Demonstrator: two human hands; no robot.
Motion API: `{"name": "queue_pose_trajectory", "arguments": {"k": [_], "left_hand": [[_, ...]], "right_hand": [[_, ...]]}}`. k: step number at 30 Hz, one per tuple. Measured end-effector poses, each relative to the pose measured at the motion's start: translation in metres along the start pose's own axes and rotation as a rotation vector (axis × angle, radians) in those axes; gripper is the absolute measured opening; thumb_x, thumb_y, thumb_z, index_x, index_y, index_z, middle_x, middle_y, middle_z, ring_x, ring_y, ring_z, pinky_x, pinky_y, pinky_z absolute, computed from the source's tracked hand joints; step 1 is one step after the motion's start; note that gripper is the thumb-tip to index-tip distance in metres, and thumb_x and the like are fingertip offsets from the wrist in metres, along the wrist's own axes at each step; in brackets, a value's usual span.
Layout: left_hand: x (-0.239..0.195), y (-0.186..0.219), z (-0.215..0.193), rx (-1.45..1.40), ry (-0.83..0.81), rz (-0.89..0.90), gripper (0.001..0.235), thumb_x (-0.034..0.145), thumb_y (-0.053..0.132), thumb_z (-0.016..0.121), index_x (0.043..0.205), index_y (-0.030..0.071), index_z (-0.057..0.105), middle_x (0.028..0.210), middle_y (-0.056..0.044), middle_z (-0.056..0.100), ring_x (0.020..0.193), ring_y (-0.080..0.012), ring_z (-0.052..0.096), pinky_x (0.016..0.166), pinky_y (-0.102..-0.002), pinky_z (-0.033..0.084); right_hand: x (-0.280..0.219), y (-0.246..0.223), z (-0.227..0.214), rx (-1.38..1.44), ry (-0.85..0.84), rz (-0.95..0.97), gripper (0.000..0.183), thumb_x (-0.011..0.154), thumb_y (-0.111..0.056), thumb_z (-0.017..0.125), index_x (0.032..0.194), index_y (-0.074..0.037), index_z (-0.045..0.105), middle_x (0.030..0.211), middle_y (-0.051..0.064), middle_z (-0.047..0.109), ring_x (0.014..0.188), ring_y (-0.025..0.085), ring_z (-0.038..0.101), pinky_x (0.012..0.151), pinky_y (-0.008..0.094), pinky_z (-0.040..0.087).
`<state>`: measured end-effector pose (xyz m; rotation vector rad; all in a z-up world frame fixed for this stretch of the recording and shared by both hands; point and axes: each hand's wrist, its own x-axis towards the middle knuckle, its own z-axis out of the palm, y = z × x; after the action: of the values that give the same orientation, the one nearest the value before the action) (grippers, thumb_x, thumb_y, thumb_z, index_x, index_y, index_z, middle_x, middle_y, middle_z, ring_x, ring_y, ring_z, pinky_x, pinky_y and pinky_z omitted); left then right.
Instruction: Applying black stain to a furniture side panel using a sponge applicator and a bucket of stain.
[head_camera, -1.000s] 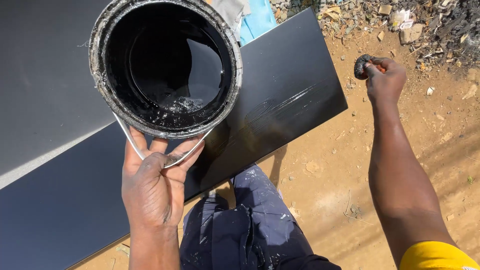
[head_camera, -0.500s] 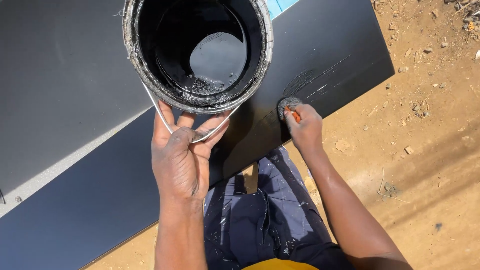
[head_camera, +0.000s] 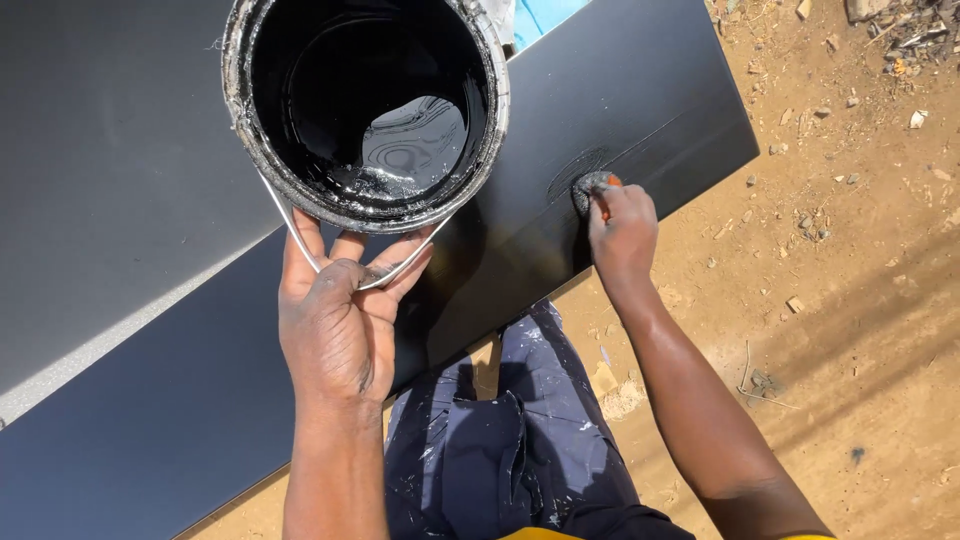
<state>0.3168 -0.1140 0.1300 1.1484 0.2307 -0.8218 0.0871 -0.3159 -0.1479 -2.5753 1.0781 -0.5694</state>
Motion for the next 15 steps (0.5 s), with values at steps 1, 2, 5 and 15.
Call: {"name": "queue_pose_trajectory", "arguments": {"k": [1,2,5,15], "left_hand": [[0.003,-0.003,0.002,-0.003,-0.002,-0.001,0.082,0.079,-0.007,0.035,0.158,0.015,0.033,0.149,-0.019,0.055,0.107,-0.0536,0.073,0.100,-0.053,0.060],[0.005,-0.005,0.003,-0.003,0.000,0.006,0.082,0.079,-0.007,0.035,0.158,0.015,0.033,0.149,-0.020,0.054,0.107,-0.0545,0.073,0.099,-0.053,0.060],[0.009,-0.009,0.007,-0.006,-0.011,0.025,0.081,0.079,-0.007,0.034,0.158,0.015,0.032,0.151,-0.020,0.052,0.108,-0.0565,0.072,0.098,-0.054,0.060],[0.006,-0.001,0.002,-0.066,-0.015,0.018,0.084,0.078,-0.006,0.035,0.159,0.014,0.031,0.147,-0.023,0.054,0.106,-0.0541,0.073,0.100,-0.055,0.058]], "right_hand": [[0.024,0.031,-0.009,-0.004,0.000,-0.001,0.009,0.096,-0.003,0.075,0.102,-0.002,0.070,0.090,0.013,0.059,0.084,0.031,0.055,0.074,0.043,0.047],[0.047,0.062,-0.018,-0.051,-0.007,0.082,0.005,0.098,-0.004,0.074,0.100,-0.001,0.072,0.089,0.013,0.059,0.081,0.029,0.055,0.070,0.041,0.046],[0.119,0.128,-0.052,-0.006,0.004,0.234,0.006,0.098,-0.004,0.077,0.103,-0.001,0.077,0.090,0.012,0.069,0.078,0.021,0.063,0.063,0.032,0.053],[0.063,0.008,-0.031,0.338,-0.166,0.458,0.005,0.099,-0.011,0.072,0.096,-0.007,0.074,0.078,0.000,0.064,0.068,0.009,0.053,0.059,0.027,0.045]]}}
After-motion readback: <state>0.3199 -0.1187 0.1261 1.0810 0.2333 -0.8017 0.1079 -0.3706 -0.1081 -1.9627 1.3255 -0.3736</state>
